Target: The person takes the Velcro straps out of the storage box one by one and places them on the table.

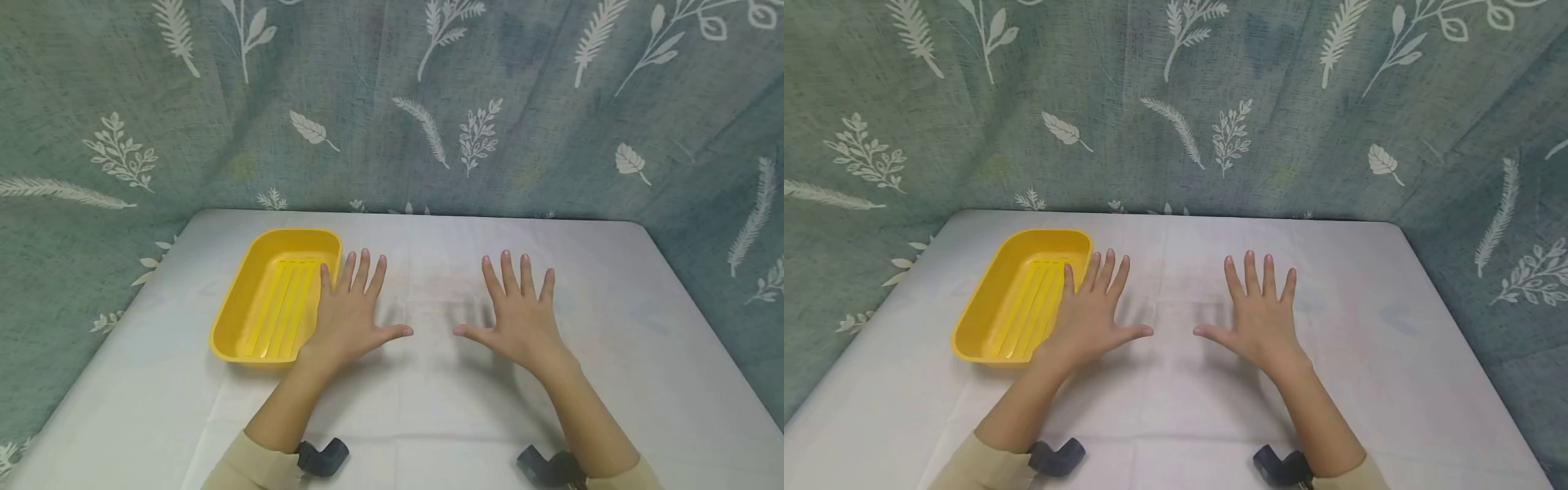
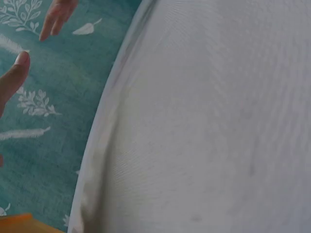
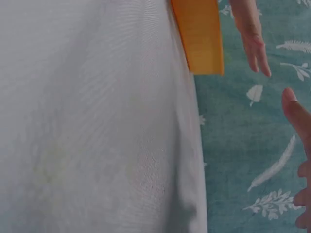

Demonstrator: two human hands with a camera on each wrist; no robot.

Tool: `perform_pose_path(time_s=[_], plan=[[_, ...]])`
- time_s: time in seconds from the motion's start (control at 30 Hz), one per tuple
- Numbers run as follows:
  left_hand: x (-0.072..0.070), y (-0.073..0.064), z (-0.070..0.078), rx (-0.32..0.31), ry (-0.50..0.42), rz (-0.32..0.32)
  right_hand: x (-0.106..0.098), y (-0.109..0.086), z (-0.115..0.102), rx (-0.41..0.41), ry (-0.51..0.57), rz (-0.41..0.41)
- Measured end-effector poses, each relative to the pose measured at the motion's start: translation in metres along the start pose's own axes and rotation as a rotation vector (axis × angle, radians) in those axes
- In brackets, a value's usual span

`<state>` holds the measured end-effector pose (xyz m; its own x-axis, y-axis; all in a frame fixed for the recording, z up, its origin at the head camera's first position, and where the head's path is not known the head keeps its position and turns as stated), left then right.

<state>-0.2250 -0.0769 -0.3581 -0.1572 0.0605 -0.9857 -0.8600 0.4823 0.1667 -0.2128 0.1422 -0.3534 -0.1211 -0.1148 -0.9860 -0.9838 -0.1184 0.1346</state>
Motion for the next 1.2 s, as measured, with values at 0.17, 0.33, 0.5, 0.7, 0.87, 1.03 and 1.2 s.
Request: perform_pose_path(time_s=[0.17, 0.33, 0.5, 0.7, 0.87, 1.03, 1.2], plan=[[-0.001, -0.005, -0.009, -0.052, -0.027, -0.026, -0.002, 0.002, -0.007, -0.021, 0.018, -0.005], [-0.006, -0.008, -0.015, -0.067, -0.039, -0.027, -0.004, 0.004, -0.014, -0.034, 0.029, -0.014], [-0.011, -0.009, -0.021, -0.073, -0.03, -0.04, -0.008, 0.006, -0.021, -0.05, 0.044, -0.015], [-0.017, -0.017, -0.031, -0.084, -0.013, -0.019, -0.012, 0.008, -0.031, -0.072, 0.086, -0.036], [-0.019, -0.03, -0.041, -0.087, 0.0, 0.01, -0.015, 0.01, -0.042, -0.089, 0.106, -0.031], [-0.02, -0.04, -0.05, -0.101, -0.004, 0.005, -0.016, 0.013, -0.051, -0.099, 0.112, -0.032], [-0.027, -0.047, -0.061, -0.101, -0.007, 0.025, -0.017, 0.015, -0.061, -0.123, 0.112, -0.024]])
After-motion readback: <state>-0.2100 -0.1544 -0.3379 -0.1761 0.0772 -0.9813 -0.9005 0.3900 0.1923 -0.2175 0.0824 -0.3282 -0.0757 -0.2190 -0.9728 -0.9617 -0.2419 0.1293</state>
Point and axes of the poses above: each hand's wrist, its own y-axis towards the middle knuckle, its own x-axis out of the palm, z = x × y, the point moved 9 cm from there along y, towards the middle knuckle, and after that the axes turned 9 degrees about x, right-handed, at the moved point
